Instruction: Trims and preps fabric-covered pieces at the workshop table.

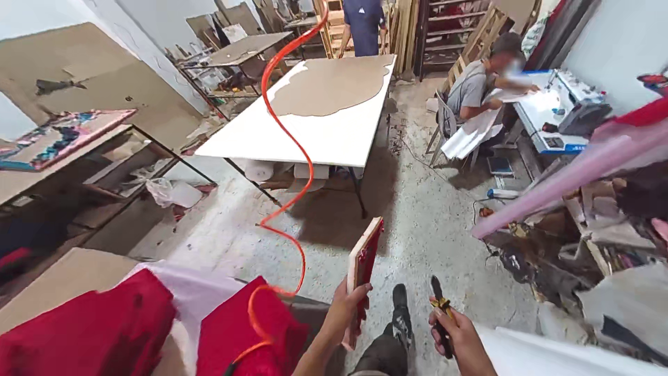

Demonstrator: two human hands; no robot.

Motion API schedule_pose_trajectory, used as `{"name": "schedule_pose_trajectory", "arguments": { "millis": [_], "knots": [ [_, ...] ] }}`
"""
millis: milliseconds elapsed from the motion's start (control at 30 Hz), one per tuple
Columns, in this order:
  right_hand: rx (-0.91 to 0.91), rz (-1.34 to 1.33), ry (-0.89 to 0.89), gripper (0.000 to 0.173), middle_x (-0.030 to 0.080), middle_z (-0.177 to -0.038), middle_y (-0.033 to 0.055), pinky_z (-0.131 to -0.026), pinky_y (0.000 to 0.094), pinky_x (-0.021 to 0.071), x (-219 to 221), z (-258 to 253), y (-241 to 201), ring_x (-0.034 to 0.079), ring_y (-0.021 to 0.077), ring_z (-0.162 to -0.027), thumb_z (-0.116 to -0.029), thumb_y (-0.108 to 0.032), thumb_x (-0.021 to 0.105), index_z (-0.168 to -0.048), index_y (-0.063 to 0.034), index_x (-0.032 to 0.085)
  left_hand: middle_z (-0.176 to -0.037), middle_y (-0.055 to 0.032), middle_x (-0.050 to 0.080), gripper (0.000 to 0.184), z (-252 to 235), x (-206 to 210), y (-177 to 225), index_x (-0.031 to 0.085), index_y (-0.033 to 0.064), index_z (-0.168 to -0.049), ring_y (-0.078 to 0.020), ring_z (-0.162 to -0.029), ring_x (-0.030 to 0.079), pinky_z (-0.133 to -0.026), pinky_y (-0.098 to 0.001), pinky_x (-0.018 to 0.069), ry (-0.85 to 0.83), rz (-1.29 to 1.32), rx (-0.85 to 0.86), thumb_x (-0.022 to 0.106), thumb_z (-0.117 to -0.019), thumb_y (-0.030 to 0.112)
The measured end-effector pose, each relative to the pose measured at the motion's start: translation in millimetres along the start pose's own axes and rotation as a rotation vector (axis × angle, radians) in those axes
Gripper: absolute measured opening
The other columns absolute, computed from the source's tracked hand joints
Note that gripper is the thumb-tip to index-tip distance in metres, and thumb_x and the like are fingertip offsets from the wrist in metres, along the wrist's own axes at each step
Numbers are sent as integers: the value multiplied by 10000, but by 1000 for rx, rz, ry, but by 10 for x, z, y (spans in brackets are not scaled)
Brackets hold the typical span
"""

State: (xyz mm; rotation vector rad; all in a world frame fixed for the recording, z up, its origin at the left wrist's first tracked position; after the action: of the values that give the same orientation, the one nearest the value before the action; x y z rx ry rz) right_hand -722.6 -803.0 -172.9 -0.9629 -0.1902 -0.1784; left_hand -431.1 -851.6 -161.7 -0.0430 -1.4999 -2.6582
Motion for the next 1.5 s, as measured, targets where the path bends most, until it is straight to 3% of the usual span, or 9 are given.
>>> {"name": "schedule_pose_trajectory", "arguments": {
  "millis": [200, 400, 600, 733, 933, 1033, 1167, 1400, 1500],
  "knots": [
    [22, -27, 178, 351, 658, -861, 97, -505, 315, 548, -272, -1045, -1209, 613, 161, -587, -1099, -213, 452, -1382, -28, 543, -896, -171, 693, 443, -1494, 306, 1690, 467, 7, -1372, -269, -692, 704, -595, -426, 620, 110, 260, 98, 635, -1000, 181],
    [-130, -108, 159, 292, 627, -779, 78, -480, 292, 514, -171, -2445, -2420, 571, 143, -556, -1057, -188, 537, -1263, -12, 645, -836, -130, 691, 236, -2795, 293, 3086, 576, -17, -1169, -219, -680, 699, -604, -384, 619, 154, 470, 241, 630, -980, 114],
    [-86, -299, 100, 210, 636, -775, 84, -540, 301, 559, -294, -4109, -3356, 618, 155, -607, -1072, -196, 520, -1026, -10, 605, -902, -118, 695, 191, -4502, 203, 3609, 591, -4, -1133, -194, -739, 698, -659, -356, 614, 245, 680, 235, 536, -966, 70],
    [-128, -145, 99, 210, 661, -815, 104, -641, 328, 589, -797, -5174, -4064, 659, 187, -706, -1068, -188, 516, -1049, 2, 604, -1030, -177, 715, 190, -5497, 190, 3764, 542, -18, -1141, -260, -934, 728, -837, -431, 611, 349, 725, 150, 498, -980, 74],
    [-101, 4, 35, 209, 665, -823, 101, -646, 318, 585, -961, -7003, -5468, 660, 182, -705, -1061, -196, 548, -1114, 4, 582, -847, -119, 682, 100, -6808, 47, 4144, 550, 32, -1027, -220, -773, 702, -733, -400, 612, 506, 733, 121, 492, -970, 91],
    [-22, -85, -26, 191, 528, -672, 27, -515, 284, 509, -638, -7932, -6039, 521, 123, -529, -1060, -227, 570, -1025, -39, 565, -866, -123, 684, 114, -7470, 17, 4331, 536, 38, -1061, -226, -778, 707, -729, -404, 617, 595, 777, 108, 483, -976, 93],
    [24, -157, -138, 141, 494, -651, 6, -516, 281, 486, -22, -9280, -6612, 490, 109, -524, -1045, -176, 579, -1022, -38, 597, -962, -160, 710, 176, -8518, 37, 4634, 549, 10, -1105, -258, -870, 729, -787, -416, 622, 619, 865, 90, 465, -1003, 126],
    [-20, 47, -108, 182, 737, -1038, 159, -658, 305, 591, 1018, -11680, -7597, 690, 180, -732, -1033, -68, 584, -1166, 38, 648, -1000, -122, 729, 218, -10660, 76, 5218, 613, -5, -1110, -208, -907, 725, -816, -376, 616, 554, 969, 146, 453, -1013, 106],
    [-36, 130, -68, 204, 740, -1040, 146, -654, 306, 583, 1223, -12487, -8329, 686, 174, -730, -1033, -61, 568, -1200, 32, 638, -949, -69, 735, 174, -11242, 404, 5532, 619, 36, -1059, -177, -906, 726, -838, -376, 617, 654, 1008, 180, 461, -1031, 101]
  ]
}}
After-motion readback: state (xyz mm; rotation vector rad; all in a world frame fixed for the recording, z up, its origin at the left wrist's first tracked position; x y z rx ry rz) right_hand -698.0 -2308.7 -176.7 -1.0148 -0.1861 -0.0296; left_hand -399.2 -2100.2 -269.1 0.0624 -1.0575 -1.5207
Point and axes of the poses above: each hand's wrist, its own z-axis away from the middle knuckle, its own x-axis out of the palm, y = z × x, the point moved 2 cm from there along -z, towards the middle knuckle
